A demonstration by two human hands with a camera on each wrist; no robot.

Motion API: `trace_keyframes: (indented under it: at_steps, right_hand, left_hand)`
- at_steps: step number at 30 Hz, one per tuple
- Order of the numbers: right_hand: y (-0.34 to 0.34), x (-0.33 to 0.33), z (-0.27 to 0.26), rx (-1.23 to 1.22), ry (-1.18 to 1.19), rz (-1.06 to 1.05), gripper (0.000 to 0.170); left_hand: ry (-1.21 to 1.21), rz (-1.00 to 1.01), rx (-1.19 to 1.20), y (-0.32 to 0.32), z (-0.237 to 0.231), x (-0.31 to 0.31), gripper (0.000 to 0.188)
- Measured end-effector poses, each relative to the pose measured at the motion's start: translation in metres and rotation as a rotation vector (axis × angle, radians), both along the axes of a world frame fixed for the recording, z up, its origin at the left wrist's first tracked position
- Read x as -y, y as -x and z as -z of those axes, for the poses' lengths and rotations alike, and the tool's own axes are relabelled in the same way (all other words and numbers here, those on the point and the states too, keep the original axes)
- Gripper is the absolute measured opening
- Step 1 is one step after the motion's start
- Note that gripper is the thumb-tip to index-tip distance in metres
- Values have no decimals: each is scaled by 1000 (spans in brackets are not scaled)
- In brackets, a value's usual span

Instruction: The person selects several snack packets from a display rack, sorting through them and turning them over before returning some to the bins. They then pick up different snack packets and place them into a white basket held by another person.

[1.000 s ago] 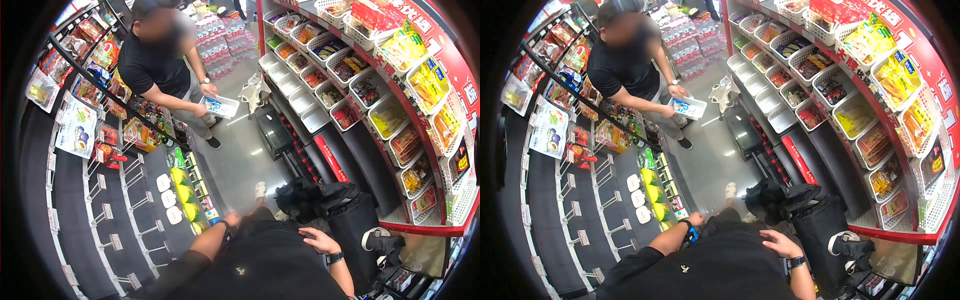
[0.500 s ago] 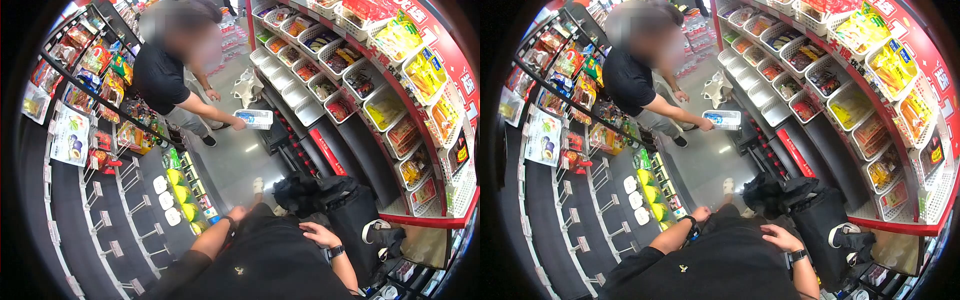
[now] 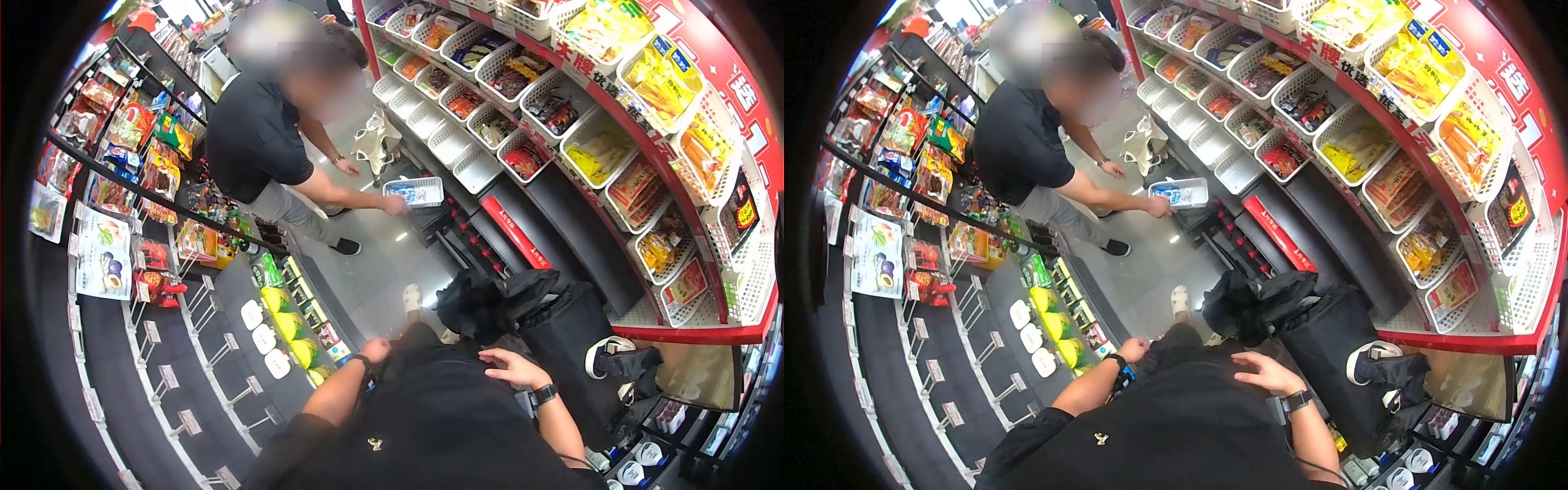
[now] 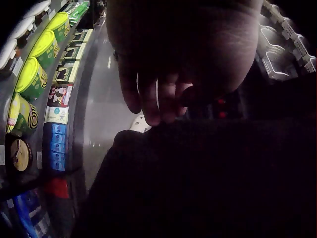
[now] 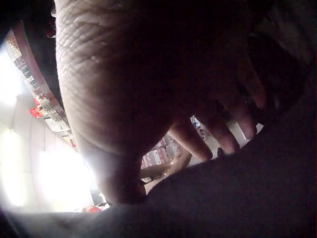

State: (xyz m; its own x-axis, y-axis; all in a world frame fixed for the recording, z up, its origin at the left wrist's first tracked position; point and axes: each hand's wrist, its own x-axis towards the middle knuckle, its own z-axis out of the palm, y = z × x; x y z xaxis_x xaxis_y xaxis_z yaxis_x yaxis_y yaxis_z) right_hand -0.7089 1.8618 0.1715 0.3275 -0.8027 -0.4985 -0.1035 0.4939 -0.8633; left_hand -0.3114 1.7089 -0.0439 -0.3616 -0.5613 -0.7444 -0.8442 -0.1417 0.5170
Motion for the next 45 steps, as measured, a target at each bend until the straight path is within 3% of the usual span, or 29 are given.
trace_keyframes:
  at_steps: [2,10,17,20,23,26,28,31,34,38,42,45]
  right_hand:
    - [2,-1,3,-7,22,2,54]
    - [5,-11,3,15,47,60,55]
    - [5,-20,18,32,18,80,58]
    - [9,-21,17,-5,3,123,51]
    - [16,-21,13,-214,-122,302,38]
    - [28,-33,46,-212,-61,555,27]
    - [33,-24,33,-201,-71,620,20]
    - [42,-15,32,-167,-17,684,16]
    - [43,-8,34,-181,-62,780,16]
    - [35,-1,40,-242,-36,770,20]
    - [22,8,41,-347,-53,744,30]
    - [19,12,47,-354,1,777,36]
  left_hand:
    - [-13,-8,40,9,-24,3,24]
    - [31,45,53,21,-29,16,25]
    - [-6,-21,-72,19,-20,19,23]
    - [63,17,-62,11,-10,17,23]
    - [68,39,-6,5,-4,17,25]
    - [68,3,13,-3,4,16,26]
    - [26,-46,-26,-13,17,15,26]
    - [-80,-88,17,-8,-5,24,26]
    - [0,-51,-4,-20,18,28,25]
    - [-8,-61,18,-20,13,37,24]
    - [-88,-206,-38,-21,6,37,24]
    - [-15,-147,-15,-24,-3,38,23]
